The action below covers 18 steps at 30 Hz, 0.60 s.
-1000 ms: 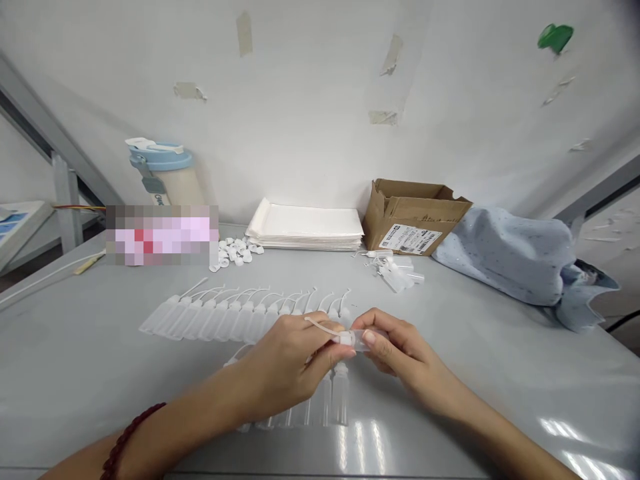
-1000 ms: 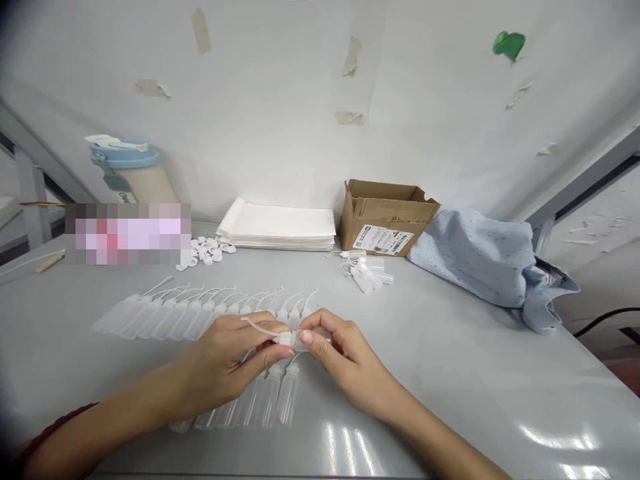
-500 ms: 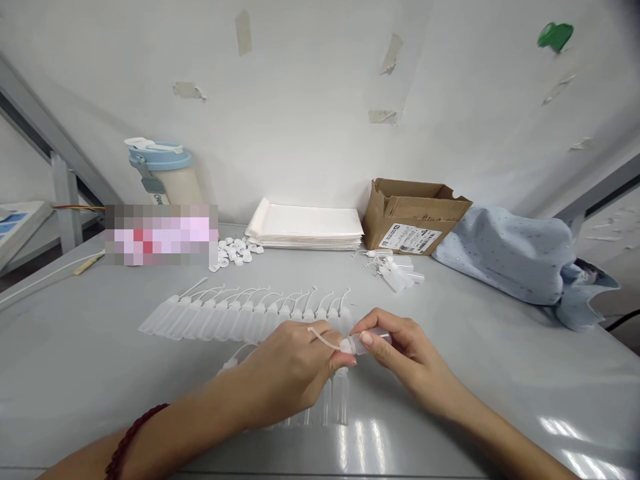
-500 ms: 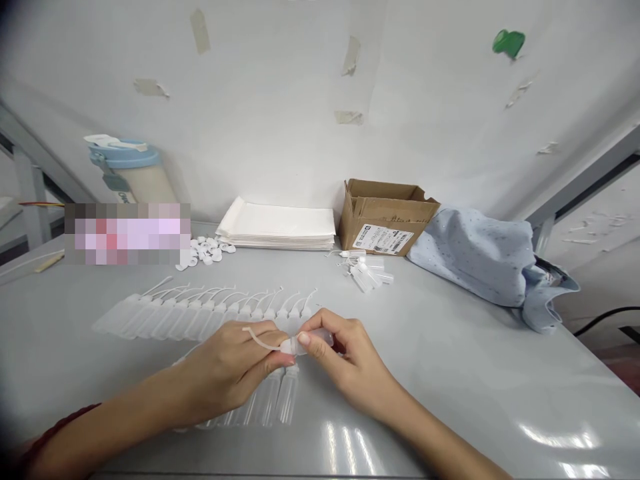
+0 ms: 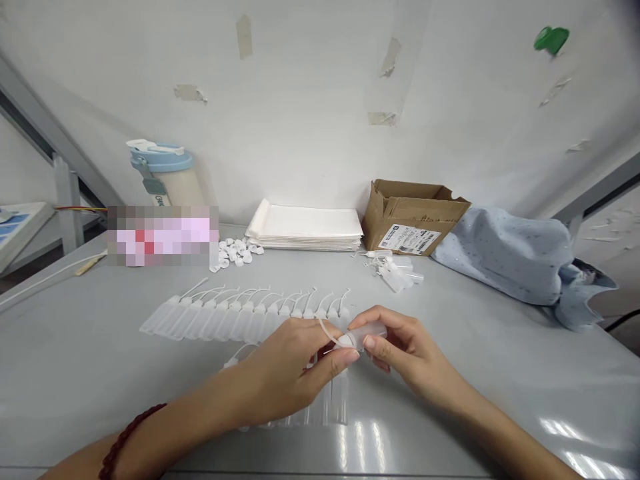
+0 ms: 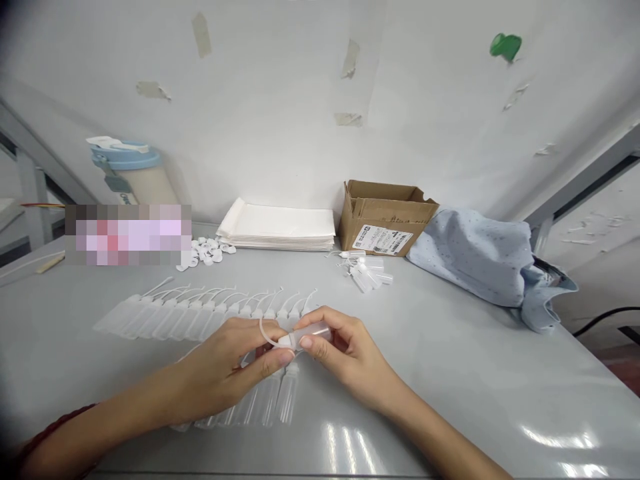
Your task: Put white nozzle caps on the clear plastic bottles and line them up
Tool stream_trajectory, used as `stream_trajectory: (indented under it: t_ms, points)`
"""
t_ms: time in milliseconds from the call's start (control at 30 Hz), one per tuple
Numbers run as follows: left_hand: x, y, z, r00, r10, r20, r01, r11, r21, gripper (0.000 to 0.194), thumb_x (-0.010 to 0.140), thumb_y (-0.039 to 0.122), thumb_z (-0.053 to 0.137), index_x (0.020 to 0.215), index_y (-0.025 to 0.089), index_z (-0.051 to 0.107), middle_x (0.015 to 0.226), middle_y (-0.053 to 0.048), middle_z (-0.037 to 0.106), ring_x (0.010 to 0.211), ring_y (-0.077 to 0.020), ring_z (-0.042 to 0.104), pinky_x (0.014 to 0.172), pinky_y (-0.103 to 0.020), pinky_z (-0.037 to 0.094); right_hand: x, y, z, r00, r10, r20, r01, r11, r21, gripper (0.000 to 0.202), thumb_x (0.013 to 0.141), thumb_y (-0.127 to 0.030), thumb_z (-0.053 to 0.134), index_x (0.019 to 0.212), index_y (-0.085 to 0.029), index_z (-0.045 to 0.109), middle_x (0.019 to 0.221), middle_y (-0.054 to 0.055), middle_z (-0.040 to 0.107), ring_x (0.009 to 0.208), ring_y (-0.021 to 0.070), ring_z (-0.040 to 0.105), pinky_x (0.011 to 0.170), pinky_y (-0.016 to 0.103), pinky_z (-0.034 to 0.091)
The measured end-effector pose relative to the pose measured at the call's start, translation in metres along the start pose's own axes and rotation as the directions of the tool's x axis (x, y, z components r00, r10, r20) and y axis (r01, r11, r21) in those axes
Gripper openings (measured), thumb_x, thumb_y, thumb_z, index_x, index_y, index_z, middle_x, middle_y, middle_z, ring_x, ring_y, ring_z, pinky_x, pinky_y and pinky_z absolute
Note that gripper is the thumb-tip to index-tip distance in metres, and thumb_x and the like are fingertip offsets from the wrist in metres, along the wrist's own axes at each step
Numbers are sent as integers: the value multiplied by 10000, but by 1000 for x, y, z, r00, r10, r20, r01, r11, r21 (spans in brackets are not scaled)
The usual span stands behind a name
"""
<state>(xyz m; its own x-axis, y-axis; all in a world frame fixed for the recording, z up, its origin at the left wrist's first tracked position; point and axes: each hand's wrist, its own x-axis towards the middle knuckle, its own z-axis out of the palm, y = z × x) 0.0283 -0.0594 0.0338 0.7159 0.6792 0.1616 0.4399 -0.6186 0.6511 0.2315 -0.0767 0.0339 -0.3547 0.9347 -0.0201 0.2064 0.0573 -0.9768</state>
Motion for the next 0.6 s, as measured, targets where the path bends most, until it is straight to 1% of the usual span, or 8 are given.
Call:
stream_trajectory:
  t_ms: [100,267,367,467,533,600]
  points:
    - [-2,1,2,1000,20,15,-21,998,66,325,965,322,380,688,168,454,589,42,466,531,-97,433,540,-229,334,2,1,0,1000,-7,26,7,1000,17,236,856,-408,597,927,-192,660,565,-55,414,511,84,342,478,234,256]
    - [-4,-5,7,988,155,-14,-146,952,268,339,977,285,340,683,165,462,580,25,482,495,-113,414,481,-254,279,2,3,-1,998,52,45,-53,999,6,280,833,-445,610,898,-181,677,520,-63,363,478,80,312,444,227,230]
    - [-5,-7,9,967,252,-46,-216,898,384,354,991,271,307,708,160,487,610,10,515,493,-119,428,466,-252,287,1,4,-1,996,71,52,-72,997,23,292,829,-454,615,896,-177,676,497,-74,330,460,72,284,428,221,209]
    - [-4,-8,11,937,339,-81,-262,838,478,326,990,234,319,738,153,510,625,5,532,492,-121,435,467,-251,322,2,5,-2,995,81,56,-83,995,51,299,827,-454,622,885,-166,674,492,-83,301,448,61,241,414,215,173]
    - [-3,-9,12,917,389,-82,-288,794,536,296,975,190,353,736,145,520,627,0,540,500,-126,442,474,-257,346,2,5,-2,995,85,57,-89,994,65,311,822,-462,627,874,-158,670,482,-94,268,436,54,205,402,212,147]
    - [-2,-10,13,904,422,-71,-305,751,585,264,947,134,384,725,141,528,630,-7,549,504,-133,445,472,-267,352,2,5,-1,994,93,54,-97,993,67,326,815,-471,631,864,-150,665,464,-101,263,417,48,199,391,209,137]
